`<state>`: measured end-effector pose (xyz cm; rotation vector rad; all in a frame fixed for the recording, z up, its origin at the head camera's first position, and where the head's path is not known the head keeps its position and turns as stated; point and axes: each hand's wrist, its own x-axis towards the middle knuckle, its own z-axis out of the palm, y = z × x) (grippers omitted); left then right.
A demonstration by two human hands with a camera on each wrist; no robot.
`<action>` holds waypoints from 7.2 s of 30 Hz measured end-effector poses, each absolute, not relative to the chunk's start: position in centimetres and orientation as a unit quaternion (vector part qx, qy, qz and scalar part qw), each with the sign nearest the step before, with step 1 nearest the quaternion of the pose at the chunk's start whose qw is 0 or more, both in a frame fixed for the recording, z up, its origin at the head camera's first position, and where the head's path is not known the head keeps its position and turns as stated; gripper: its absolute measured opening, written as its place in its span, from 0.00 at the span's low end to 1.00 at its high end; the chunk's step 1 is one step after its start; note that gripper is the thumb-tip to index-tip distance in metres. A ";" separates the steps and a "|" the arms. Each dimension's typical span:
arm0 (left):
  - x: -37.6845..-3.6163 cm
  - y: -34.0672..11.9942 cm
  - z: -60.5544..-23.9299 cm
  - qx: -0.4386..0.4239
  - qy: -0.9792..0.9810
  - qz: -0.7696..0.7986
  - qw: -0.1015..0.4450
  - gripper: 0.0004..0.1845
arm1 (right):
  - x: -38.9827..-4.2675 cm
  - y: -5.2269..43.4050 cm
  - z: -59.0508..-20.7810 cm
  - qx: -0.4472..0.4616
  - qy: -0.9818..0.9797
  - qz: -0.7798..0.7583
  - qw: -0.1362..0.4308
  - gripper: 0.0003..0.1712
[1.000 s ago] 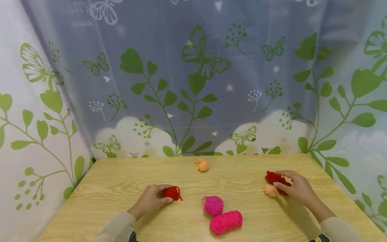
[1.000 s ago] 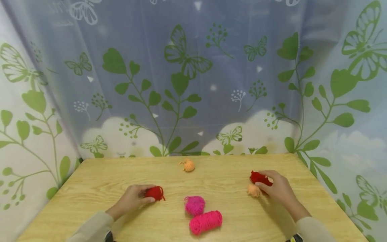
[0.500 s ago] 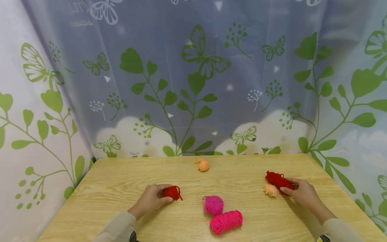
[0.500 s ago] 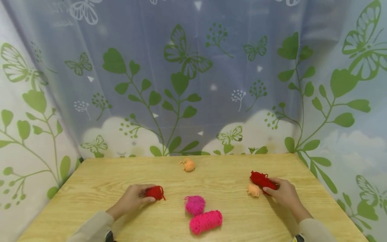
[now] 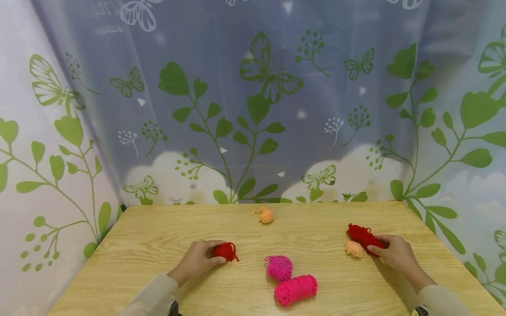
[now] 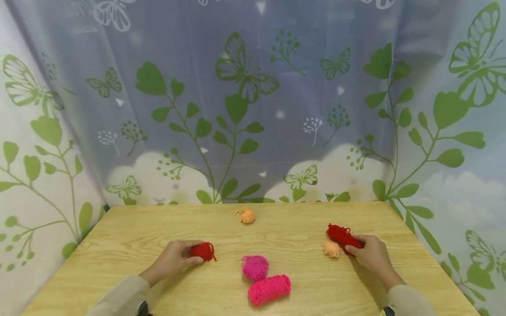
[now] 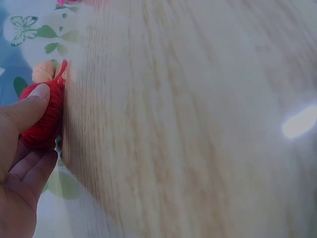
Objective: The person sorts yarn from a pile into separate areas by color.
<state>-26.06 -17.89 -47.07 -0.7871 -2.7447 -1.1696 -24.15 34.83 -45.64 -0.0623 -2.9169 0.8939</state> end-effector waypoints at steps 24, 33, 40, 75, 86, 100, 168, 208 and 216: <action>-26.1 -18.1 -47.3 -0.244 -0.888 -0.390 0.008 0.23 | -24.2 26.7 -41.0 0.015 -0.921 0.369 0.127 0.27; -26.2 -18.2 -47.3 -0.242 -0.885 -0.398 -0.007 0.24 | -24.3 20.1 -40.0 0.043 -0.888 0.442 0.115 0.25; -26.2 -18.3 -47.4 -0.243 -0.885 -0.397 0.001 0.24 | -24.4 15.2 -40.2 0.047 -0.871 0.479 0.103 0.22; -26.3 -18.2 -47.4 -0.243 -0.890 -0.387 0.003 0.22 | -24.4 2.2 -43.7 0.060 -0.875 0.462 0.133 0.15; -26.3 -18.3 -47.5 -0.251 -0.887 -0.387 0.009 0.23 | -24.5 1.5 -45.3 0.057 -0.898 0.428 0.085 0.16; -26.2 -18.2 -47.7 -0.249 -0.885 -0.393 0.023 0.24 | -24.5 1.6 -45.3 0.066 -0.909 0.404 0.081 0.16; -26.2 -18.4 -47.8 -0.244 -0.880 -0.407 0.011 0.24 | -23.3 24.2 -40.4 -0.002 -0.906 0.421 0.048 0.36; -26.4 -18.4 -47.3 -0.230 -0.887 -0.401 0.003 0.24 | -23.4 29.7 -44.8 0.010 -0.934 0.355 0.030 0.31; -26.5 -18.5 -47.1 -0.236 -0.875 -0.422 -0.015 0.31 | -23.4 29.6 -45.2 0.011 -0.935 0.352 0.036 0.31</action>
